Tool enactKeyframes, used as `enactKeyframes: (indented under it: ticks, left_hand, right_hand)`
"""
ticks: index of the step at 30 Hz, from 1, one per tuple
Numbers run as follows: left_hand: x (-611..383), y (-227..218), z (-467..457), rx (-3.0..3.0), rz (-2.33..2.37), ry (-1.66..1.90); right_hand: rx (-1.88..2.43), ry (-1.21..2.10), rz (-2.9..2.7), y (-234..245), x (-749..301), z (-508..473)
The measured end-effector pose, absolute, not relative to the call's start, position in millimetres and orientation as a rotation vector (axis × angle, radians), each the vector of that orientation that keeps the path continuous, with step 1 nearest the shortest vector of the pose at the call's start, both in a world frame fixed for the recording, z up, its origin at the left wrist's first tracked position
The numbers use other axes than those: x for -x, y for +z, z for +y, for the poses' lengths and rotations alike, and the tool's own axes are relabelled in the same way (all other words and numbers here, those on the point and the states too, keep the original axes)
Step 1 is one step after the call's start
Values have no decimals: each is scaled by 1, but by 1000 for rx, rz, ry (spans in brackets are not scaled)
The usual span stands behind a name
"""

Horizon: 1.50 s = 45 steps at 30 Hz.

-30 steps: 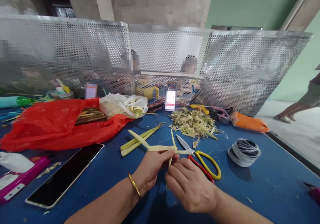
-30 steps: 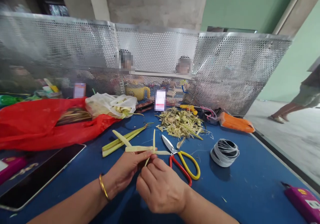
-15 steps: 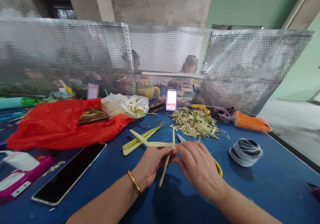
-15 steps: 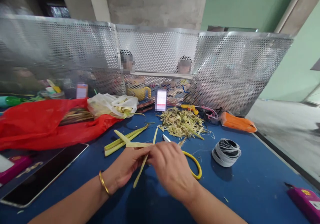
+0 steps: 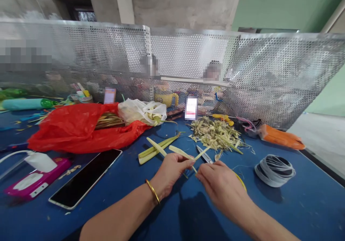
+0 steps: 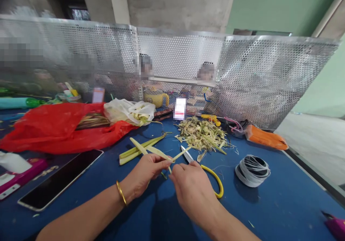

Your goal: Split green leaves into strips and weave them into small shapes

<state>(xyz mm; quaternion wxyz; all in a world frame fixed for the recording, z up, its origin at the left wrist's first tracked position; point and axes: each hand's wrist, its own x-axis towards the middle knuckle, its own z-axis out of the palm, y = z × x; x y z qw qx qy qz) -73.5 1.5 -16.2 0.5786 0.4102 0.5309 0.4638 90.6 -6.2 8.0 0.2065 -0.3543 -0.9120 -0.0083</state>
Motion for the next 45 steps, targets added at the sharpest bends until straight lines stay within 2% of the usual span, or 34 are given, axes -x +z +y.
enactKeyframes:
  ticks: [6, 8, 12, 15, 24, 32, 40, 45]
  left_hand:
    - [69, -13, -7, -1255, 1167, 940]
    - [65, -14, -12, -1351, 1158, 863]
    - [60, -16, -18, -1413, 1091, 798]
    - [59, -18, -19, -1395, 1103, 786]
    - [55, -14, -21, -1424, 1072, 769]
    - [68, -13, -7, -1015, 1101, 998]
    - [68, -6, -8, -1043, 1199, 928]
    - [70, -6, -9, -1049, 1152, 880]
  right_hand:
    - [1126, 125, -2318, 26, -105, 4]
    - [1189, 307, -2290, 20, -104, 9]
    - [1201, 905, -2097, 1, -96, 14]
    - [1207, 1028, -1941, -4, -90, 12]
    - [1089, 478, -2020, -1, -87, 4]
    - [833, 347, -2572, 23, -119, 29]
    - [603, -247, -2687, 11, -114, 33]
    - [570, -426, -2722, 11, -118, 36]
